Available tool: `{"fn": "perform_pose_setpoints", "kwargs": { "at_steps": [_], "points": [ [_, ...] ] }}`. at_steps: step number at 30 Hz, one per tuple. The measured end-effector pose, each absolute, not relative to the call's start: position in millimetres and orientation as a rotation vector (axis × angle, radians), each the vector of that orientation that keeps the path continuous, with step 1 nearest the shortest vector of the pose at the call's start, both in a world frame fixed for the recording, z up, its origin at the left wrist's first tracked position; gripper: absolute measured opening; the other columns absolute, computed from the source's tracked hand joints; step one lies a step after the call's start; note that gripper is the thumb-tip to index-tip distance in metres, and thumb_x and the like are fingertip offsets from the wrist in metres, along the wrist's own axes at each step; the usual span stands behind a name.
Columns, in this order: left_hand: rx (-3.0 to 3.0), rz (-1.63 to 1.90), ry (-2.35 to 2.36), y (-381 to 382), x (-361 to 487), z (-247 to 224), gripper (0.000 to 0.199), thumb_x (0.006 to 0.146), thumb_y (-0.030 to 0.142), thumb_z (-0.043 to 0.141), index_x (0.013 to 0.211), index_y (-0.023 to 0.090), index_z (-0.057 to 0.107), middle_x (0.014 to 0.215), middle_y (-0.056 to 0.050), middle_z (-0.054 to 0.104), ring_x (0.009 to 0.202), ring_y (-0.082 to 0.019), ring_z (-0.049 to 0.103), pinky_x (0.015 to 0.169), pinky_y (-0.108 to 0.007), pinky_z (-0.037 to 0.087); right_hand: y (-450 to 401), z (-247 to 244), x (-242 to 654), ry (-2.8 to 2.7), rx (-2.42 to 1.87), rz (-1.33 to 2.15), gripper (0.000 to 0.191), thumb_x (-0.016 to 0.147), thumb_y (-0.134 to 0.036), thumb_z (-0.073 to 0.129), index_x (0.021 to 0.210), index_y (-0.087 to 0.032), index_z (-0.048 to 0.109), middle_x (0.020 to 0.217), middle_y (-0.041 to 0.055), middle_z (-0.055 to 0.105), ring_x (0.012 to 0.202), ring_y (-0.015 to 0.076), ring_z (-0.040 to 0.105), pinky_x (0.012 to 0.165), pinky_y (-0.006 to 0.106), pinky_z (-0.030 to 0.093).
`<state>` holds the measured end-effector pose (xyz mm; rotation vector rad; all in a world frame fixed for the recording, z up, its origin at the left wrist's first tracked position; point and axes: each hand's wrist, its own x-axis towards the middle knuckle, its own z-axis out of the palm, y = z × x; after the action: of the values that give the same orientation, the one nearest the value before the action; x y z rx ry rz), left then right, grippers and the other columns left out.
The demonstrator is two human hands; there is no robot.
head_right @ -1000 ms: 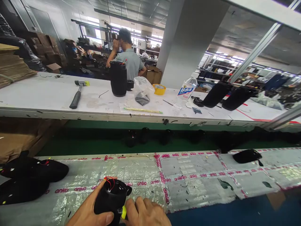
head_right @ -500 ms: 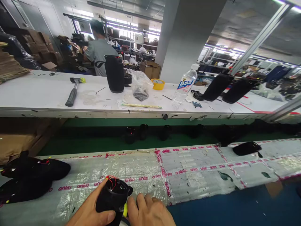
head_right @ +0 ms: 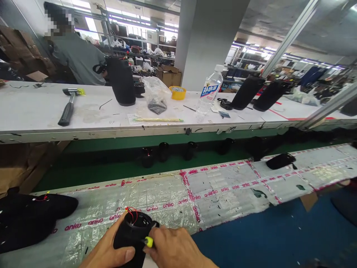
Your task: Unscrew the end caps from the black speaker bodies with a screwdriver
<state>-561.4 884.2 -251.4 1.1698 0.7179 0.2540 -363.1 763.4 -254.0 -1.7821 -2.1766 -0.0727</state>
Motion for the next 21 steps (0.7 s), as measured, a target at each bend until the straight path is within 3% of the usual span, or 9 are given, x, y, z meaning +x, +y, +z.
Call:
{"fn": "perform_pose_setpoints", "kwargs": {
  "at_steps": [2, 4, 12, 16, 21],
  "points": [
    [1.078, 0.234, 0.642, 886.6, -561.6, -251.5, 0.085, 0.066, 0.060, 0.080, 0.134, 0.020, 0.049, 0.119, -0.012, 0.069, 0.111, -0.036, 0.063, 0.096, -0.044, 0.047, 761.7, -254.3, -357.4, -2.053, -1.782, 0.157, 0.012, 0.102, -0.025, 0.053, 0.108, -0.025, 0.043, 0.079, -0.0085, 0.070, 0.060, 0.0139, 0.070, 0.053, 0.028, 0.042],
    [1.086, 0.235, 0.629, 888.2, -560.8, -249.5, 0.080, 0.067, 0.059, 0.081, 0.130, 0.020, 0.052, 0.117, -0.011, 0.069, 0.110, -0.035, 0.062, 0.096, -0.045, 0.046, 760.0, -251.8, -354.5, -2.075, -1.794, 0.170, 0.006, 0.107, -0.029, 0.047, 0.110, -0.026, 0.044, 0.081, -0.0079, 0.070, 0.064, 0.0147, 0.072, 0.055, 0.029, 0.042],
    [1.219, 0.229, 0.647, 888.7, -558.1, -239.1, 0.061, 0.072, 0.055, 0.080, 0.117, 0.023, 0.056, 0.108, -0.005, 0.069, 0.109, -0.033, 0.061, 0.095, -0.043, 0.047, 764.4, -247.7, -365.1, -2.319, -1.820, -0.090, 0.020, 0.109, -0.043, 0.043, 0.101, -0.025, 0.044, 0.073, -0.0047, 0.063, 0.055, 0.0172, 0.065, 0.044, 0.034, 0.031],
    [1.222, 0.237, 0.621, 888.1, -558.5, -239.5, 0.062, 0.072, 0.053, 0.080, 0.120, 0.022, 0.055, 0.109, -0.006, 0.069, 0.106, -0.033, 0.061, 0.093, -0.043, 0.047, 765.8, -248.8, -365.6, -2.326, -1.790, -0.104, 0.021, 0.110, -0.043, 0.040, 0.100, -0.024, 0.044, 0.073, -0.0042, 0.061, 0.054, 0.0170, 0.063, 0.044, 0.035, 0.030],
    [1.266, 0.245, 0.640, 887.4, -560.1, -242.2, 0.059, 0.071, 0.052, 0.079, 0.116, 0.022, 0.056, 0.106, -0.006, 0.069, 0.105, -0.034, 0.062, 0.091, -0.043, 0.049, 763.6, -245.4, -365.0, -2.355, -1.795, -0.082, 0.019, 0.104, -0.039, 0.055, 0.103, -0.024, 0.045, 0.075, -0.0046, 0.062, 0.057, 0.0169, 0.064, 0.045, 0.034, 0.034]
  ]
}}
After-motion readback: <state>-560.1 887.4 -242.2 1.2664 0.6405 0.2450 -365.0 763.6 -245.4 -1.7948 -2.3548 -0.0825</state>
